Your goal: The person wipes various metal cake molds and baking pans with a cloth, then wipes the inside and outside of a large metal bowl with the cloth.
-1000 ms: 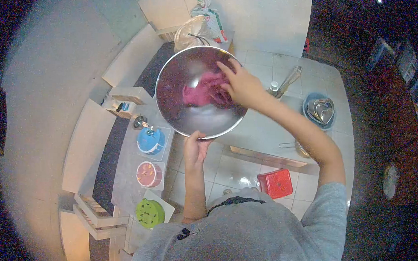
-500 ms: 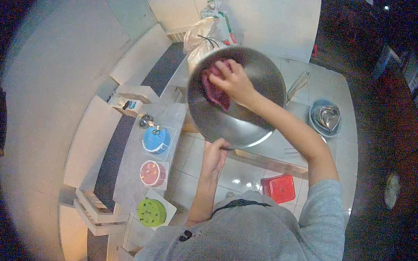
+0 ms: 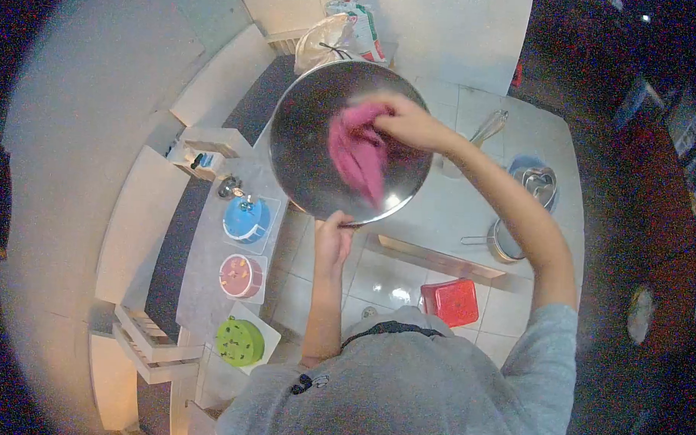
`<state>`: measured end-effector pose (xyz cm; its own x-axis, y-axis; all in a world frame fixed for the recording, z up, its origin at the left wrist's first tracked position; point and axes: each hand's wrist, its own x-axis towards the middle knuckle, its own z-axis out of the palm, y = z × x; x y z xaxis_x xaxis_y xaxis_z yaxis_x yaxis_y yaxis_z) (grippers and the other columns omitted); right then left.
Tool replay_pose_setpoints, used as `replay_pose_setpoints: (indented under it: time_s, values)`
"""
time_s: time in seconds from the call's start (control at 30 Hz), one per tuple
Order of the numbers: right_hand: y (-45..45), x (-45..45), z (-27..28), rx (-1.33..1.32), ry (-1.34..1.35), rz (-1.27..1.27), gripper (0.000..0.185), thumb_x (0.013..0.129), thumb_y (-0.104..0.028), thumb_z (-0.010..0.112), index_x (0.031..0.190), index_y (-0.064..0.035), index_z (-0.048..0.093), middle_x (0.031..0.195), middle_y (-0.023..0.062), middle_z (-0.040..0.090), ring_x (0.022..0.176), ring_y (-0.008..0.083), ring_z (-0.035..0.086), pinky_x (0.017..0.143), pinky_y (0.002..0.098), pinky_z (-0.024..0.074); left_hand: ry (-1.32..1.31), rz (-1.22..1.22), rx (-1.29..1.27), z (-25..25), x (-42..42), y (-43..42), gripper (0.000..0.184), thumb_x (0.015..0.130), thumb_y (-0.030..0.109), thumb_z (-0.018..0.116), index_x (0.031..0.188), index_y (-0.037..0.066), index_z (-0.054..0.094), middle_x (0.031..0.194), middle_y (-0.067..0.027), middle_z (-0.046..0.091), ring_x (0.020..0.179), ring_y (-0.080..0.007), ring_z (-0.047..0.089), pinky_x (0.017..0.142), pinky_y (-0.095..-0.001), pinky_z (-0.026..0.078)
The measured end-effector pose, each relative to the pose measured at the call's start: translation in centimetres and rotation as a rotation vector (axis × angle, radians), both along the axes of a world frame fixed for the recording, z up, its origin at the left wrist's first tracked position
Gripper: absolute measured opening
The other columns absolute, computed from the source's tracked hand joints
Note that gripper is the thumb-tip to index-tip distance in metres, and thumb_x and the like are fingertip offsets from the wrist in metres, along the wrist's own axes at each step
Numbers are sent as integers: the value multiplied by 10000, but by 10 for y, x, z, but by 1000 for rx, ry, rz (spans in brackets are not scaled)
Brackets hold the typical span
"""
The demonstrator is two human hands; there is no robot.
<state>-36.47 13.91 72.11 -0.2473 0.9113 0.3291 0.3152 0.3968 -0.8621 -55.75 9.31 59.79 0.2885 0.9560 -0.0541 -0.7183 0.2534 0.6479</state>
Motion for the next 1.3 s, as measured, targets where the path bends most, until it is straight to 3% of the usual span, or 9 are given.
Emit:
replay_pose_setpoints:
  time_s: [0.13, 0.23, 0.4, 0.63, 0.7, 0.8, 0.87, 1.0, 1.3]
  values:
    - [23, -22, -25, 655, -740, -469, 466, 669, -83, 534, 1132, -86, 473, 1118, 193, 416, 1024, 362, 394, 909, 413, 339, 17, -39, -2, 7, 1, -3, 452, 696, -101, 423, 1129, 15, 365, 979, -81, 479, 837, -211, 532, 791, -360, 452]
    - [20, -51, -57, 624, -628, -329, 466, 684, -125, 539, 1142, -98, 456, 1099, 209, 397, 1001, 390, 388, 893, 453, 324, 144, -28, 56, 1, 3, 1, 483, 673, -88, 397, 1150, -26, 360, 1059, -153, 468, 937, -288, 518, 817, -458, 451]
    - [-4, -61, -63, -331, -91, 349, 246, 752, -164, 465, 949, -34, 532, 895, 81, 512, 820, 163, 482, 774, 276, 383, -71, -14, 118, -8, 1, 1, 431, 721, -76, 464, 1136, -7, 369, 1069, -117, 462, 1003, -243, 489, 842, -423, 441]
    - [12, -4, -51, -931, -255, 646, 118, 657, -85, 522, 744, -16, 561, 630, -44, 508, 610, 75, 444, 562, 213, 372, -61, -42, -65, -12, -4, 5, 450, 737, 4, 493, 1173, -1, 378, 1099, -159, 471, 1013, -300, 499, 847, -493, 433]
    - [8, 12, -34, -526, -195, 532, 182, 615, -38, 527, 792, -21, 566, 710, -13, 534, 678, 83, 472, 633, 208, 394, 852, 63, 377, -21, -13, 10, 424, 729, -30, 459, 1146, -33, 382, 1085, -184, 471, 1006, -325, 499, 855, -512, 424]
    - [6, -1, -17, -230, 239, -35, 381, 660, -30, 508, 1040, -16, 487, 939, 73, 532, 894, 175, 499, 840, 291, 393, -41, -14, 26, -12, -9, 14, 397, 709, -63, 424, 1104, -88, 384, 1061, -207, 471, 981, -342, 503, 855, -518, 421]
    - [26, -22, -53, 368, -266, -623, 427, 706, -46, 479, 1128, -26, 413, 1067, 180, 451, 982, 295, 456, 880, 367, 367, -57, 0, -14, -8, -6, 10, 385, 685, -85, 400, 1067, -130, 382, 1051, -223, 467, 963, -353, 502, 852, -519, 421]
    - [29, -73, -100, 392, -561, -570, 553, 653, -51, 514, 1187, -124, 391, 1169, 283, 287, 1060, 469, 282, 894, 508, 311, 24, -50, 33, -15, 1, 6, 356, 690, -75, 415, 1044, -113, 400, 1029, -186, 474, 948, -306, 513, 809, -499, 450]
    - [6, -102, -66, -840, 1089, 369, 408, 749, -67, 478, 1151, -25, 435, 1093, 124, 504, 990, 205, 505, 891, 342, 388, 67, 39, -66, -85, -3, 18, 416, 702, -89, 421, 1101, 4, 352, 928, -96, 459, 755, -203, 520, 722, -465, 488]
